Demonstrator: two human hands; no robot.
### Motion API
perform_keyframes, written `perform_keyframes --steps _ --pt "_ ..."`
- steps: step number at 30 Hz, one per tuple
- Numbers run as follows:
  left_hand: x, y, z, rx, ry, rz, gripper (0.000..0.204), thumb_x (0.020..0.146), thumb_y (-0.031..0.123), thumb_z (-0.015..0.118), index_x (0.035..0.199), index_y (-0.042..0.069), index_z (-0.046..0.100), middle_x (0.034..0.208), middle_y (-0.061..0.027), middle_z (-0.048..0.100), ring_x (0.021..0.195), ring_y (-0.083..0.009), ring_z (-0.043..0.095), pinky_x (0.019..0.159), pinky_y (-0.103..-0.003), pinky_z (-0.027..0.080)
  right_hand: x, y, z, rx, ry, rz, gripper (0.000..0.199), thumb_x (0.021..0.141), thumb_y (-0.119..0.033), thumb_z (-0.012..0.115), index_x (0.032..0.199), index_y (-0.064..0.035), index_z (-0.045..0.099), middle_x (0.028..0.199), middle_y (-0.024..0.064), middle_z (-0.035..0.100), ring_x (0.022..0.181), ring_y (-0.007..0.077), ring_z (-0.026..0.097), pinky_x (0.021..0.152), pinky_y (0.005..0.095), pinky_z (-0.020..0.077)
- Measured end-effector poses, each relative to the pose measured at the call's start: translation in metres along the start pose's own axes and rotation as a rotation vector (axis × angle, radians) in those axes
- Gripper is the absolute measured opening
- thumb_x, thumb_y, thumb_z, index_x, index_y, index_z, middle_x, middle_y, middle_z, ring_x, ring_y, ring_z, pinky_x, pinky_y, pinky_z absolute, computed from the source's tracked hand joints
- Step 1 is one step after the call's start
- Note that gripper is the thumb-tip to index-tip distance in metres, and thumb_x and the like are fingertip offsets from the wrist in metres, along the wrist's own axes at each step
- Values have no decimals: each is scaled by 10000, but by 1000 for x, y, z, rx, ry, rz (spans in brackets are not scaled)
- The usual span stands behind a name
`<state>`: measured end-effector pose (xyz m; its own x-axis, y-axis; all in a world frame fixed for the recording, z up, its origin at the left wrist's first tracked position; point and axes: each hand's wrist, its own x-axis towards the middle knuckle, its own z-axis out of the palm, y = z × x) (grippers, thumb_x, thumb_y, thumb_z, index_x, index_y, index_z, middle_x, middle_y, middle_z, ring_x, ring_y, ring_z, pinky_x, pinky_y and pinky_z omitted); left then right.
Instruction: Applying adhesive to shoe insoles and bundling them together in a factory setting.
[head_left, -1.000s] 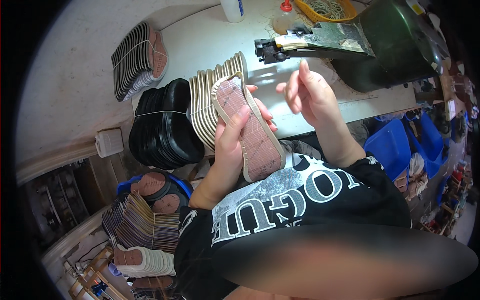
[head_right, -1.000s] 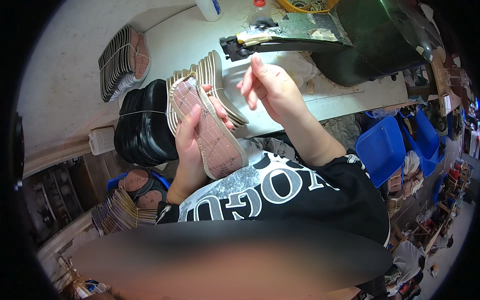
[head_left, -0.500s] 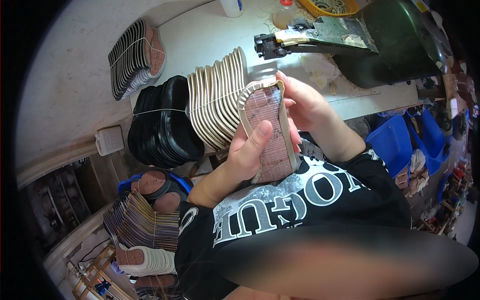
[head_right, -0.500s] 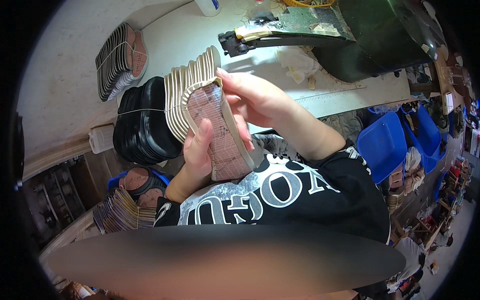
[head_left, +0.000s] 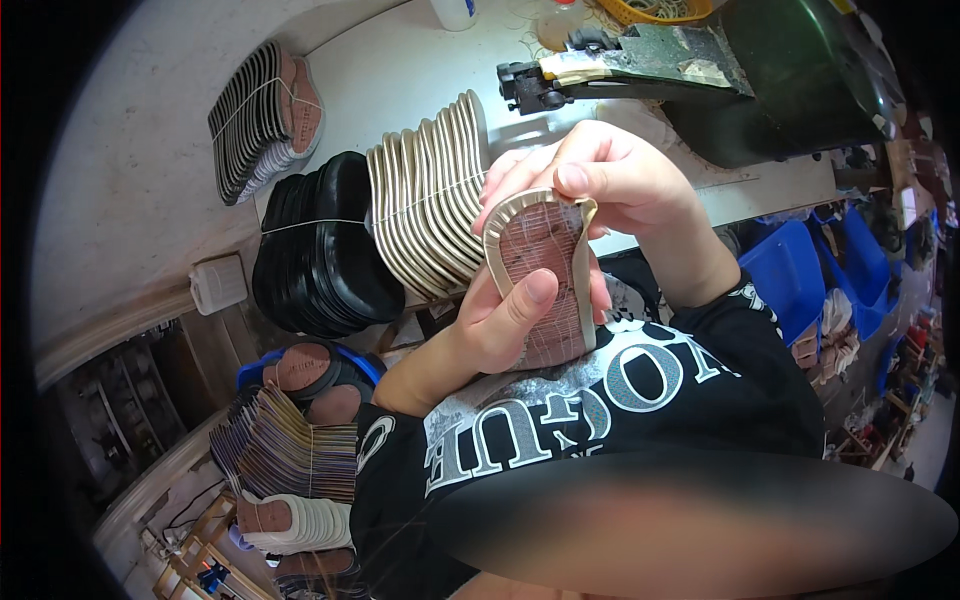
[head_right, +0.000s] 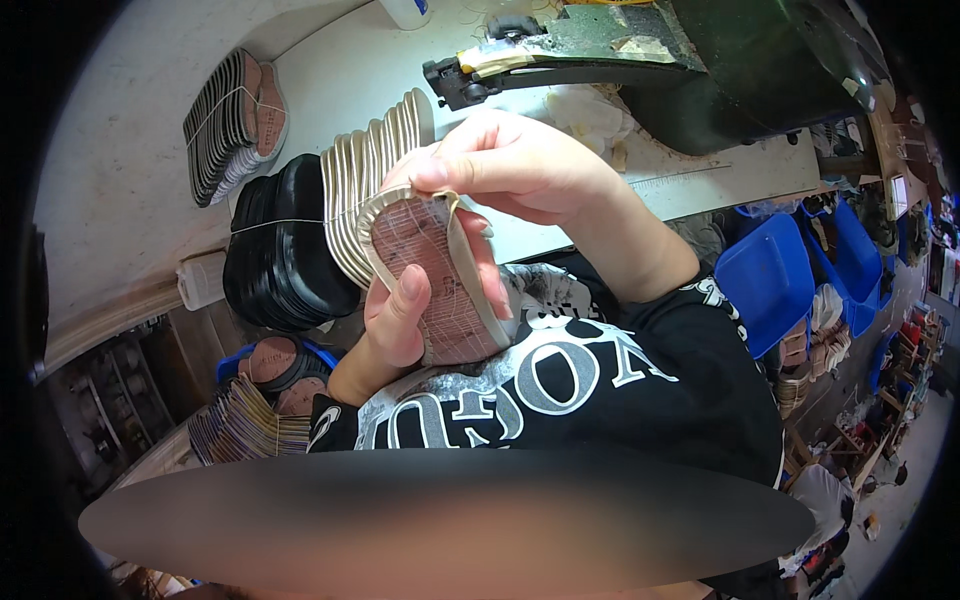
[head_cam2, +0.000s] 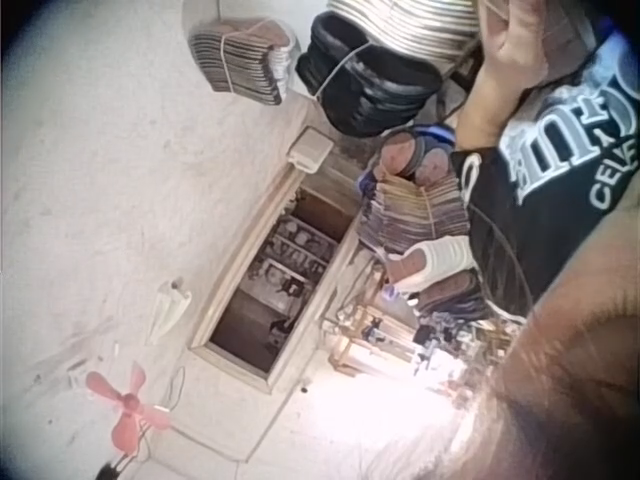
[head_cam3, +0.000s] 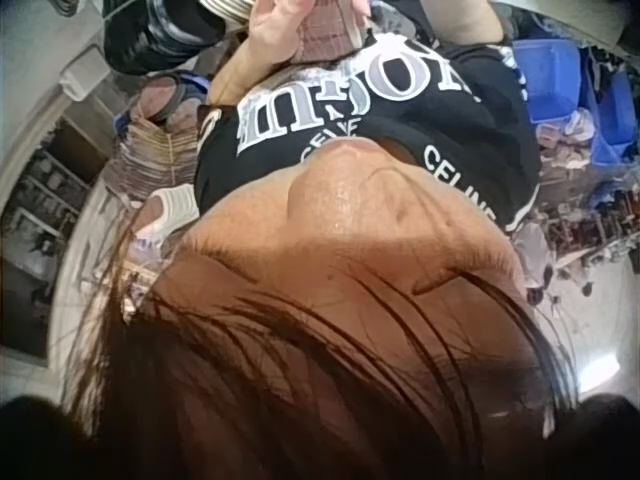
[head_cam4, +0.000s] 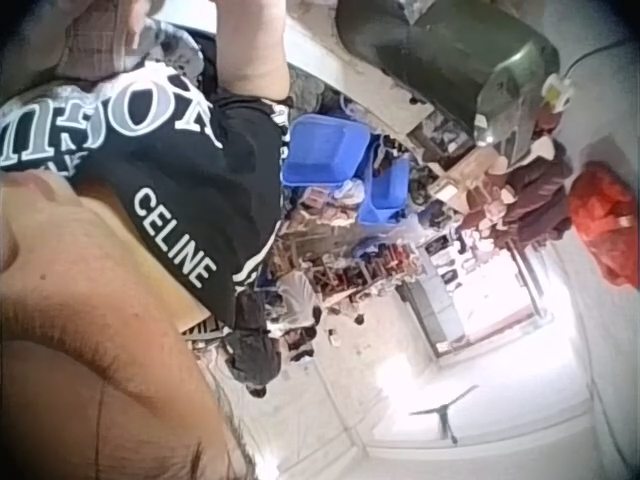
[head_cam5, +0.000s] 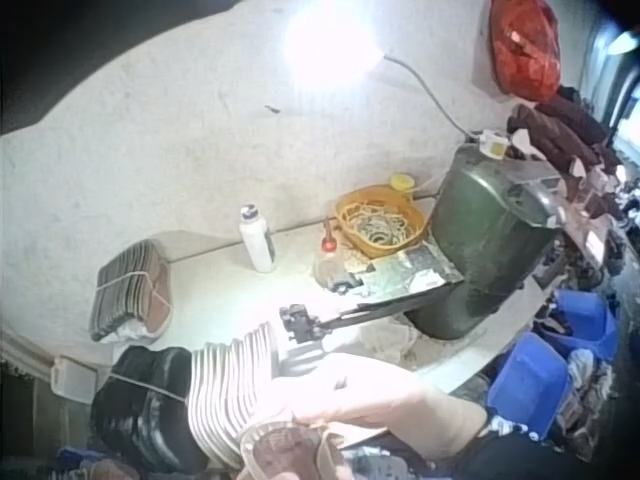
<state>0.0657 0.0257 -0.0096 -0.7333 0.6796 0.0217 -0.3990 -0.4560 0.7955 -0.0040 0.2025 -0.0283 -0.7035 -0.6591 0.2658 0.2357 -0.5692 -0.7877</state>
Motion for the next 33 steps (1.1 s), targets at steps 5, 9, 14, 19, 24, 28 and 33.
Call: perform_keyframes --steps 5,9,14,19,24,28,33 --pt "-1 6 3 56 25 -9 594 935 455 505 1239 -49 423 875 -166 612 762 -215 631 711 -315 534 3 -21 15 -316 72 -72 280 879 -201 619 847 59 716 911 190 700 997 296 571 939 427 396" --pt "1 3 -1 -1 -81 22 501 994 348 429 1302 -43 377 931 -128 612 843 -164 602 769 -288 488 -2 -34 26 -415 147 -140 159 868 -116 668 825 30 712 948 133 672 896 167 589 701 300 478" --pt "-1 6 1 -54 6 -71 493 996 345 418 1301 -41 381 915 -124 612 831 -161 603 752 -282 490 -3 -50 40 -1149 182 -271 90 813 16 626 834 47 708 779 116 702 797 228 604 818 358 470" --pt "2 3 -1 2 -12 -1 531 980 378 441 1291 -49 394 893 -140 612 798 -182 614 726 -291 508 -8 -23 24 -432 260 -136 192 926 -138 602 853 11 698 903 109 648 764 119 586 650 278 488" --pt "2 3 -1 41 39 13 572 975 410 438 1289 -66 406 868 -153 613 777 -212 633 708 -304 531 -15 9 12 -19 181 -92 362 973 -249 513 977 83 659 870 87 631 746 99 571 625 234 461" --pt "2 1 -2 44 37 13 568 976 411 435 1282 -66 409 862 -150 613 771 -215 636 707 -306 533 -15 7 13 50 244 30 332 906 -280 604 873 38 695 985 180 669 1032 293 542 921 416 407" --pt "3 2 -5 -45 -21 34 493 997 355 428 1278 -50 404 906 -121 616 814 -164 614 737 -281 508 -10 -3 8 -137 183 -3 307 886 -249 630 827 42 706 955 175 680 991 280 545 914 419 405"
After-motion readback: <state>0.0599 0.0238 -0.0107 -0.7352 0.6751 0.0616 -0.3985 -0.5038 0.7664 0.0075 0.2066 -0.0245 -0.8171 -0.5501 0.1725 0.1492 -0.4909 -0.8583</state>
